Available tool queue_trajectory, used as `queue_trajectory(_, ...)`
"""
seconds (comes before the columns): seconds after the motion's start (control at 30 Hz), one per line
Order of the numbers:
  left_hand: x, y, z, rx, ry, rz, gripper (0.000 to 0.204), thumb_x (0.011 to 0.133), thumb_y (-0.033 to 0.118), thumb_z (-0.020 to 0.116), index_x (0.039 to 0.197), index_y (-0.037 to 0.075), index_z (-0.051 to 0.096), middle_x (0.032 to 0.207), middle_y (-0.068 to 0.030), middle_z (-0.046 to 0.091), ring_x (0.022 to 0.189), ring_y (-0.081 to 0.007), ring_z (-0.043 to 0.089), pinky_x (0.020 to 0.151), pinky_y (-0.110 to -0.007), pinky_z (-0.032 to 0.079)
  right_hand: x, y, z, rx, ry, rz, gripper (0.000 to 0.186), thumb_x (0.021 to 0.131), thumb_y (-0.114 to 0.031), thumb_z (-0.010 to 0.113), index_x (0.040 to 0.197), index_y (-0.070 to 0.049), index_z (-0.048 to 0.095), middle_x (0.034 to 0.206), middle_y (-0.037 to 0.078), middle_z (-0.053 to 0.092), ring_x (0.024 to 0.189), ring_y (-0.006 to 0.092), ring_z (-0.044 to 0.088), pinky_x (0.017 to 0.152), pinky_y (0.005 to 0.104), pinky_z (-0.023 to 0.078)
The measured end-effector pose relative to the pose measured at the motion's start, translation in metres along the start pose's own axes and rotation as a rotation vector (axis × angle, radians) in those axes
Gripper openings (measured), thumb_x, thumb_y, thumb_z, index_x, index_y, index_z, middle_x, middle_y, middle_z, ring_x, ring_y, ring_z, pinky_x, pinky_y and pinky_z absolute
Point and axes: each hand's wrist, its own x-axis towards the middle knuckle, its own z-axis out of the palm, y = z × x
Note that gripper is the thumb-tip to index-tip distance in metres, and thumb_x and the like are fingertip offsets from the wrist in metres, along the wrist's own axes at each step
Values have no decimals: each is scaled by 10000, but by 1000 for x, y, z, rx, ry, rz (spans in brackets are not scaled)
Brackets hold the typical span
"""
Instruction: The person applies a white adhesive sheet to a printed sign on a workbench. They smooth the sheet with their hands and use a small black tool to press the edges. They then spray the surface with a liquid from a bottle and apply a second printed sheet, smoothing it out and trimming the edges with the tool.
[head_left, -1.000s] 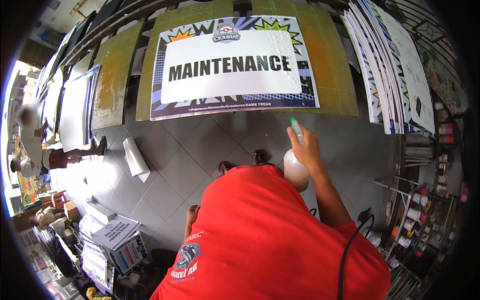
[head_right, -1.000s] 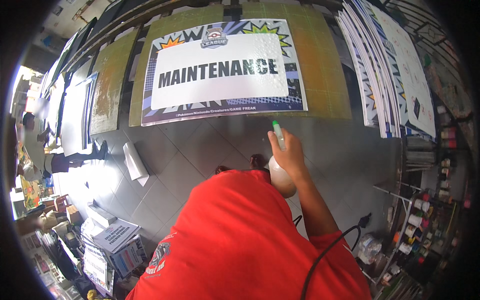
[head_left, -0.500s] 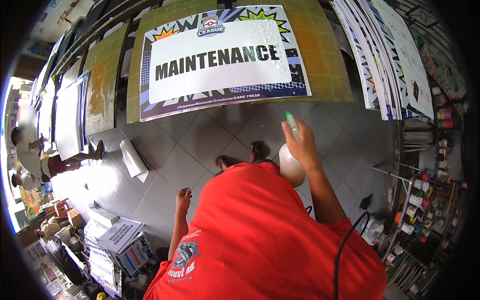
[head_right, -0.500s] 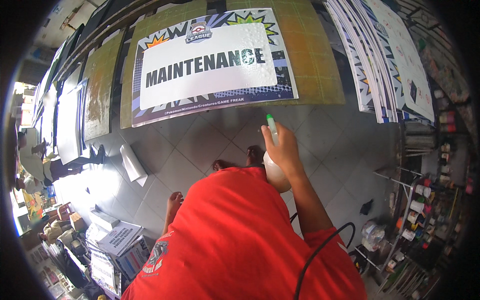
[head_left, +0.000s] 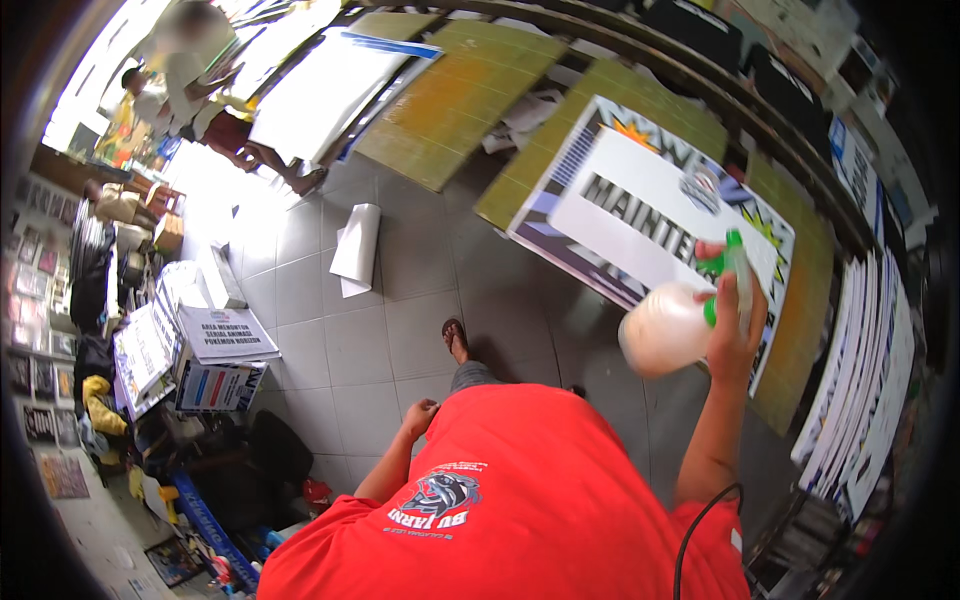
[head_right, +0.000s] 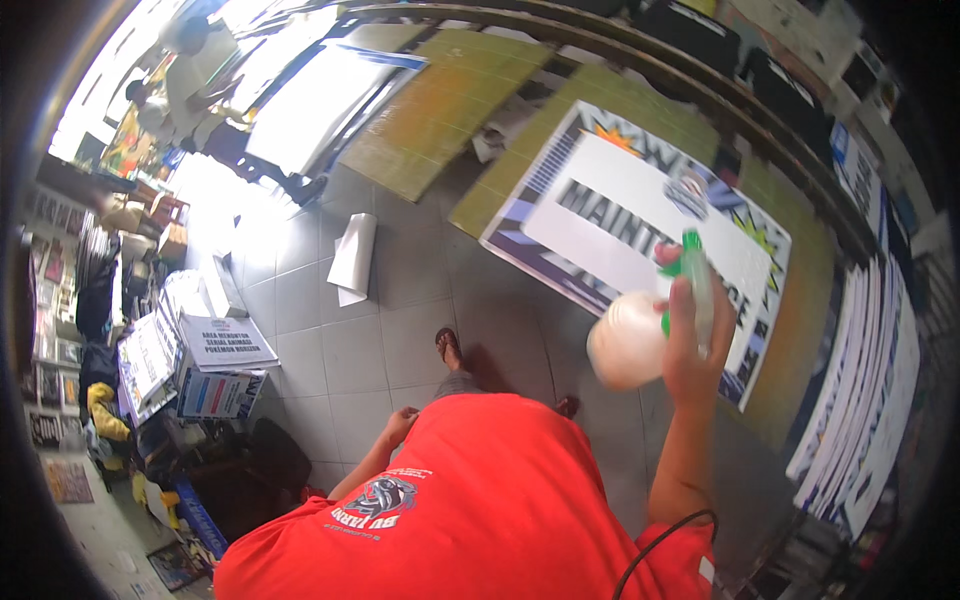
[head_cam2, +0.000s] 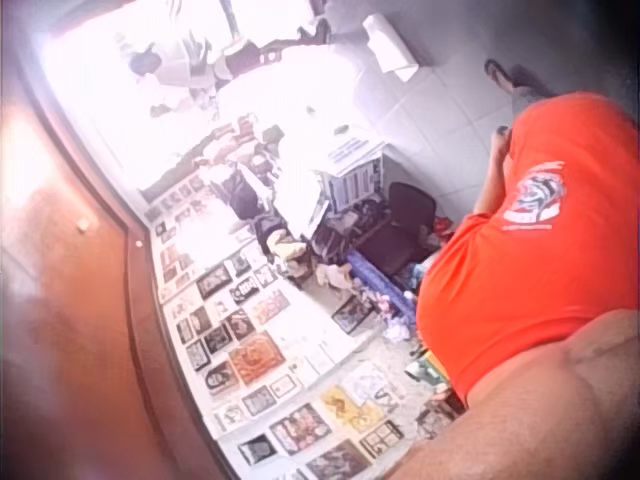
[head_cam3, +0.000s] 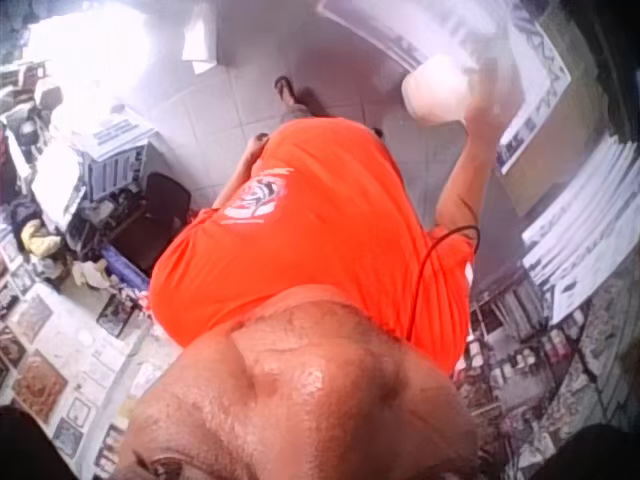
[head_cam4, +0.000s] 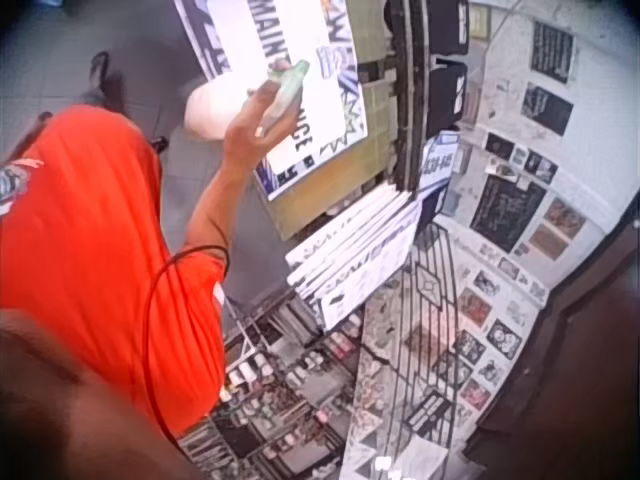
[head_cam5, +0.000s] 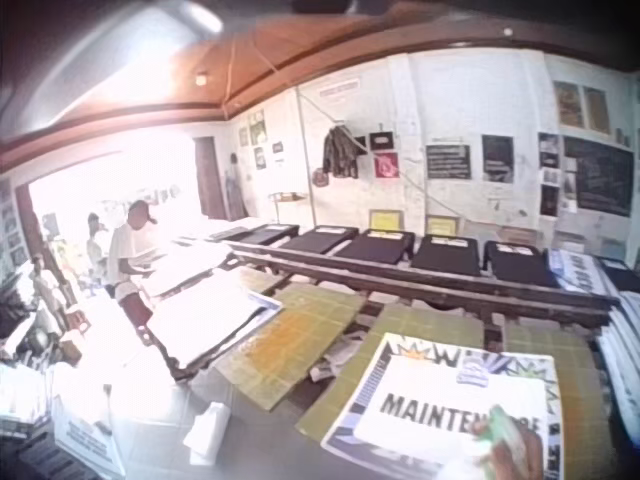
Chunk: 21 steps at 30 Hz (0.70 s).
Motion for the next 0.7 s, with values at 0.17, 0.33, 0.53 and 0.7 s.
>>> queue_trajectory(0.17,57,-27,-51,-142,81,17,385,920,290,665,1127,-35,663,949,-161,732,838,-224,691,757,-340,542,146,12,143,65,-48,-152,288,1015,-291,556,1135,-53,665,1092,27,691,961,94,621,699,252,489)
queue_trajectory(0.33,120,8,-179,-296,251,24,393,916,280,688,1146,-34,633,881,-89,693,724,-149,614,672,-310,505,277,59,284,97,61,-278,304,987,-301,627,1151,-49,667,1080,37,696,919,90,632,698,261,500)
queue_trajectory(0.53,186,175,-364,276,631,496,724,807,145,751,1425,27,391,1392,-235,488,1276,-400,485,1034,-451,428,366,106,391,58,202,-349,394,966,-363,653,1195,-42,651,1044,49,686,879,139,642,769,281,515)
queue_trajectory(0.7,231,323,-436,614,771,761,721,804,140,728,1448,94,407,1463,-195,428,1357,-384,399,1121,-456,347,397,167,431,-17,313,-358,424,967,-398,642,1201,-45,651,1077,69,693,902,178,656,841,315,508)
